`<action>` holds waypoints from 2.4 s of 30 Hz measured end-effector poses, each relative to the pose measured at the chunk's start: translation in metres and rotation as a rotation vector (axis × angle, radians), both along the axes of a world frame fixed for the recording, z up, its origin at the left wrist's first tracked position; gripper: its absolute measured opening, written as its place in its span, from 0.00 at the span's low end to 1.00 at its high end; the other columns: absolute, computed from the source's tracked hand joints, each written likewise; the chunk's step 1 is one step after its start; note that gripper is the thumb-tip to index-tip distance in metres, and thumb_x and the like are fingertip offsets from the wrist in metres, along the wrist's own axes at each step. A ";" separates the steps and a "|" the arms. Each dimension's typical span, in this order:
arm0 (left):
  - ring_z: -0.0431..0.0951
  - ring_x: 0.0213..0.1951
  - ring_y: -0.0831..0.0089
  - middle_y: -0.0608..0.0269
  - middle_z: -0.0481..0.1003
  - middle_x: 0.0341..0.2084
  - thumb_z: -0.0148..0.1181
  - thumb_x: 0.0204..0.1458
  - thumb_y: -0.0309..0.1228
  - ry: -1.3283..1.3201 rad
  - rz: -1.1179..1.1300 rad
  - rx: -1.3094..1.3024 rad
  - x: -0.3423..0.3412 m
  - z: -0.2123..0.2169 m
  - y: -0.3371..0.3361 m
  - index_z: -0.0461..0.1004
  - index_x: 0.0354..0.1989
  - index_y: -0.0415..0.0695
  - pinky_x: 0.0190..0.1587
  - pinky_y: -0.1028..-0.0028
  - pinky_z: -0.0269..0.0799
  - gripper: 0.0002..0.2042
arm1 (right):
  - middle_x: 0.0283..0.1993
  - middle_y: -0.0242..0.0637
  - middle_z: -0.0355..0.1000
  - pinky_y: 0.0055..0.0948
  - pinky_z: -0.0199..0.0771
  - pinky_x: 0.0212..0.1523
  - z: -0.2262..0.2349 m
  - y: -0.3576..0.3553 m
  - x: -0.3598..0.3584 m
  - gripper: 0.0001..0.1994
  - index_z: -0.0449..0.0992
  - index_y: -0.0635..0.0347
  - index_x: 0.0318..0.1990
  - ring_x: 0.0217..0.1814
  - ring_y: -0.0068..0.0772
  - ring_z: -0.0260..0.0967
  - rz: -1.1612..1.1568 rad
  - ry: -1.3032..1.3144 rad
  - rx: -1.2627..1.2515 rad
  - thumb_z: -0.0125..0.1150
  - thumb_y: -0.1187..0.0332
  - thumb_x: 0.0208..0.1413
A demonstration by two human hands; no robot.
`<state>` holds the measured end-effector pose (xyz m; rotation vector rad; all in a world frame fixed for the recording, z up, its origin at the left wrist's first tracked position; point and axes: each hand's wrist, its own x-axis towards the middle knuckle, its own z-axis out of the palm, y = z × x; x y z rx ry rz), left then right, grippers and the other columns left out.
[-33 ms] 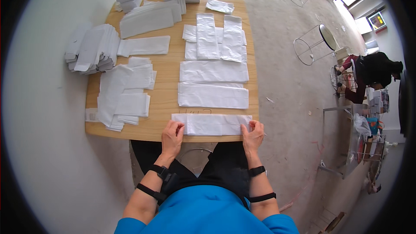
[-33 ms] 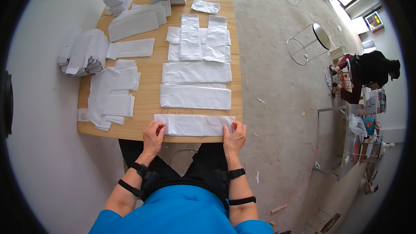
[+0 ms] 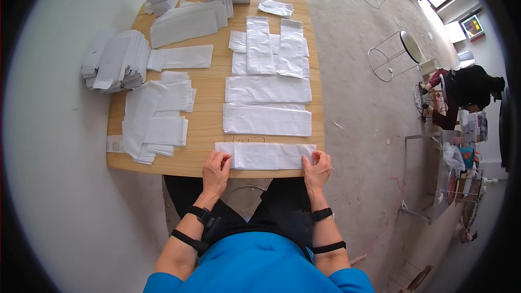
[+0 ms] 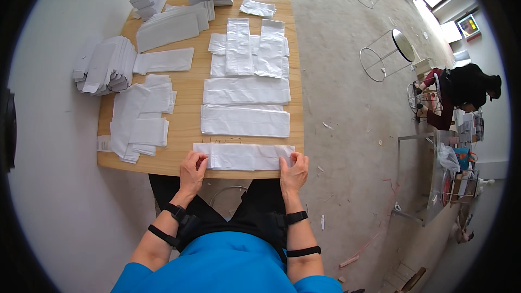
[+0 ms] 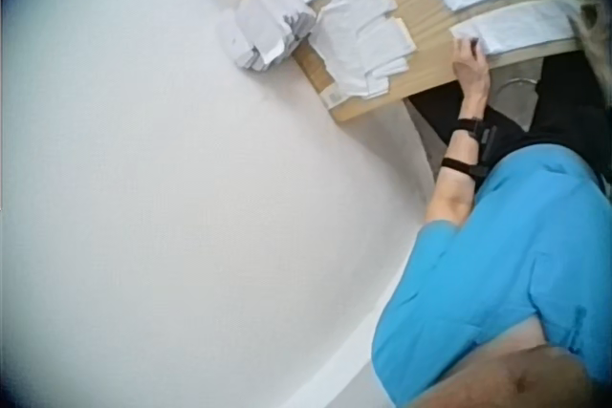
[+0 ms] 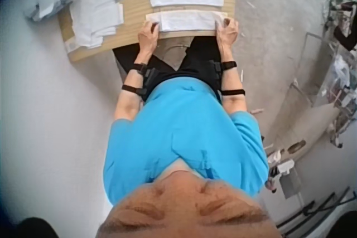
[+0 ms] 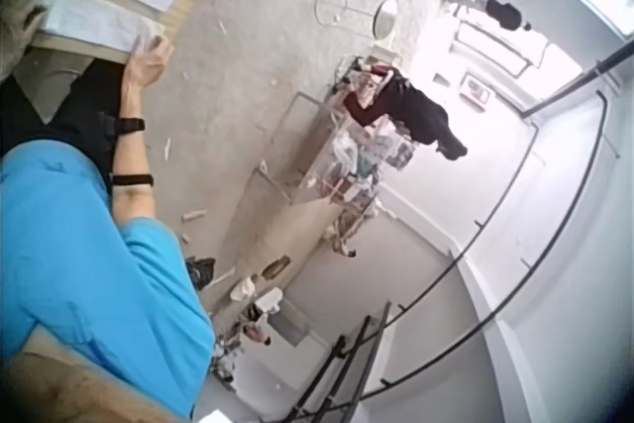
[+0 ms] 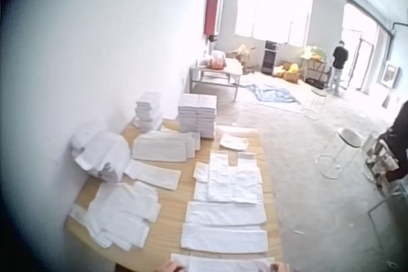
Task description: Sort and organize white plastic bags on a wooden table.
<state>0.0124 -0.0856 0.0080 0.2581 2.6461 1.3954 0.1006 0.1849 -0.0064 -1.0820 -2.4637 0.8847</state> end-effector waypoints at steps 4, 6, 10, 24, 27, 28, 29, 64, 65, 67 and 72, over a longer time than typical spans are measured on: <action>0.75 0.28 0.65 0.57 0.71 0.29 0.58 0.51 0.23 -0.043 0.007 0.007 0.002 0.001 0.000 0.74 0.33 0.38 0.33 0.70 0.71 0.03 | 0.37 0.42 0.70 0.33 0.74 0.41 0.003 0.001 -0.001 0.15 0.74 0.64 0.37 0.39 0.40 0.71 0.009 -0.014 0.031 0.72 0.71 0.41; 0.75 0.29 0.65 0.57 0.72 0.29 0.58 0.51 0.23 -0.029 0.002 -0.012 0.002 -0.001 -0.001 0.74 0.33 0.38 0.33 0.70 0.72 0.03 | 0.37 0.42 0.70 0.33 0.74 0.41 0.003 0.002 0.000 0.15 0.74 0.64 0.37 0.39 0.40 0.71 0.014 -0.010 0.031 0.72 0.72 0.41; 0.76 0.29 0.64 0.57 0.72 0.30 0.58 0.50 0.23 -0.030 -0.004 -0.047 0.002 -0.001 -0.001 0.74 0.33 0.38 0.34 0.69 0.72 0.03 | 0.37 0.43 0.70 0.33 0.74 0.40 0.004 0.004 0.001 0.15 0.74 0.64 0.37 0.39 0.40 0.71 0.022 -0.014 0.030 0.72 0.72 0.41; 0.73 0.26 0.69 0.59 0.71 0.28 0.60 0.48 0.22 -0.037 -0.036 -0.039 -0.003 -0.004 -0.006 0.74 0.33 0.38 0.31 0.72 0.70 0.04 | 0.33 0.46 0.74 0.33 0.74 0.36 0.047 -0.122 -0.055 0.07 0.74 0.67 0.40 0.33 0.40 0.75 0.338 0.207 -0.467 0.55 0.75 0.54; 0.71 0.25 0.71 0.59 0.70 0.27 0.62 0.48 0.22 -0.023 -0.048 0.002 -0.004 -0.009 -0.003 0.74 0.32 0.37 0.30 0.73 0.69 0.05 | 0.31 0.47 0.75 0.33 0.74 0.36 -0.003 -0.134 -0.056 0.07 0.75 0.68 0.38 0.32 0.40 0.76 0.286 0.175 -0.575 0.54 0.75 0.54; 0.71 0.25 0.71 0.59 0.70 0.28 0.62 0.47 0.22 -0.046 -0.044 0.034 -0.003 -0.008 -0.002 0.74 0.32 0.37 0.31 0.73 0.69 0.05 | 0.30 0.47 0.75 0.33 0.75 0.36 -0.006 -0.136 -0.057 0.07 0.76 0.68 0.37 0.32 0.39 0.76 0.239 0.118 -0.643 0.53 0.76 0.54; 0.71 0.25 0.71 0.59 0.70 0.28 0.62 0.47 0.22 -0.047 -0.040 0.034 -0.004 -0.008 -0.002 0.74 0.32 0.37 0.31 0.73 0.69 0.05 | 0.30 0.47 0.75 0.33 0.75 0.36 -0.009 -0.137 -0.058 0.07 0.76 0.68 0.37 0.32 0.39 0.76 0.243 0.116 -0.644 0.53 0.76 0.54; 0.64 0.33 0.83 0.72 0.67 0.30 0.50 0.64 0.33 -0.462 0.015 0.626 -0.006 0.008 -0.030 0.68 0.41 0.43 0.39 0.83 0.63 0.06 | 0.29 0.38 0.76 0.25 0.70 0.30 0.057 -0.139 -0.062 0.12 0.79 0.68 0.31 0.27 0.25 0.71 0.306 0.090 -0.488 0.61 0.65 0.55; 0.65 0.34 0.83 0.72 0.67 0.30 0.50 0.63 0.32 -0.430 -0.020 0.611 -0.004 0.010 -0.026 0.67 0.41 0.43 0.40 0.83 0.63 0.06 | 0.29 0.38 0.76 0.25 0.70 0.30 0.064 -0.140 -0.063 0.12 0.79 0.68 0.31 0.27 0.25 0.71 0.308 0.090 -0.488 0.61 0.65 0.55; 0.66 0.34 0.82 0.71 0.68 0.31 0.52 0.62 0.31 -0.427 -0.046 0.616 0.001 0.014 -0.013 0.68 0.41 0.42 0.40 0.82 0.64 0.06 | 0.25 0.36 0.75 0.25 0.69 0.28 0.072 -0.141 -0.063 0.12 0.79 0.66 0.31 0.25 0.22 0.69 0.321 0.140 -0.666 0.61 0.64 0.55; 0.69 0.29 0.76 0.65 0.69 0.29 0.55 0.58 0.29 -0.183 -0.013 0.316 0.009 0.029 0.017 0.72 0.38 0.40 0.33 0.75 0.66 0.06 | 0.22 0.36 0.75 0.26 0.69 0.27 0.045 -0.119 -0.052 0.12 0.79 0.66 0.30 0.22 0.23 0.69 0.186 0.072 -0.623 0.62 0.63 0.53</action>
